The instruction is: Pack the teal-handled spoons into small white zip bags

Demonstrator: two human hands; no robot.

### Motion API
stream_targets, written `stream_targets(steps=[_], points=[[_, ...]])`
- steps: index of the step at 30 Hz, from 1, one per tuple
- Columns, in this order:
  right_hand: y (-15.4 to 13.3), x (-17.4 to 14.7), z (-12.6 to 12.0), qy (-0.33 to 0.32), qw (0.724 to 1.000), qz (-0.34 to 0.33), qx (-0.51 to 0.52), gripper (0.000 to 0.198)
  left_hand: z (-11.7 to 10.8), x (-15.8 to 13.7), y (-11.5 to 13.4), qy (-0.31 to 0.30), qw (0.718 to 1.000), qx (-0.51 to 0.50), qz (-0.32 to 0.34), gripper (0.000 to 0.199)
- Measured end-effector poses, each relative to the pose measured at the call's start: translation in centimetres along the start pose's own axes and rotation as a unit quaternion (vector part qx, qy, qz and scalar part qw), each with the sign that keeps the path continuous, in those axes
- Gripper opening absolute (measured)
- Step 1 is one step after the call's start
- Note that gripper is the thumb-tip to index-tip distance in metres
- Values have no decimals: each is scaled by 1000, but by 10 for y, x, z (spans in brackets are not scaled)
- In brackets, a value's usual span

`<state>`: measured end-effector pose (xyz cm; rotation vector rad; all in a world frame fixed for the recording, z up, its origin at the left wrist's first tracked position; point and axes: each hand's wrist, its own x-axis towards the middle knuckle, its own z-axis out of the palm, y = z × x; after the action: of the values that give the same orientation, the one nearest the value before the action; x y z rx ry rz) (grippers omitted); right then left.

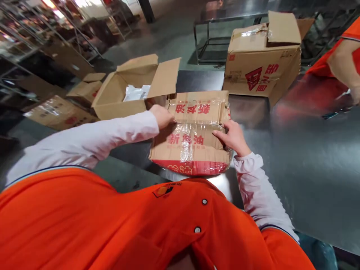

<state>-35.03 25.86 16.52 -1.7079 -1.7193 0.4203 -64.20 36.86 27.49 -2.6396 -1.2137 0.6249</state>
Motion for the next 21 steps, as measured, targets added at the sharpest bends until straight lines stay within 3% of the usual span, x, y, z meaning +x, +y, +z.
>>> stream_targets(steps=[4,8,11,13,18,21], points=[[-5,0,-4,-13,999,26,25,45,31,-41,-65,-39,994,62,-83,27],[-20,17,-14,-109,989,65,-77,53,36,-73,-86,-33,987,41,-152,37],[-28,31,-16,-149,970,87,-170,54,18,-69,-66,85,982,-61,-156,46],[-30,30,-16,-136,975,97,-147,52,3,-49,-43,138,972,-143,-123,41],[-32,0,-25,-110,984,85,109,63,-36,33,9,148,962,-231,4,57],[-29,-18,-29,-68,992,10,109,65,-54,63,24,138,952,-272,31,52]])
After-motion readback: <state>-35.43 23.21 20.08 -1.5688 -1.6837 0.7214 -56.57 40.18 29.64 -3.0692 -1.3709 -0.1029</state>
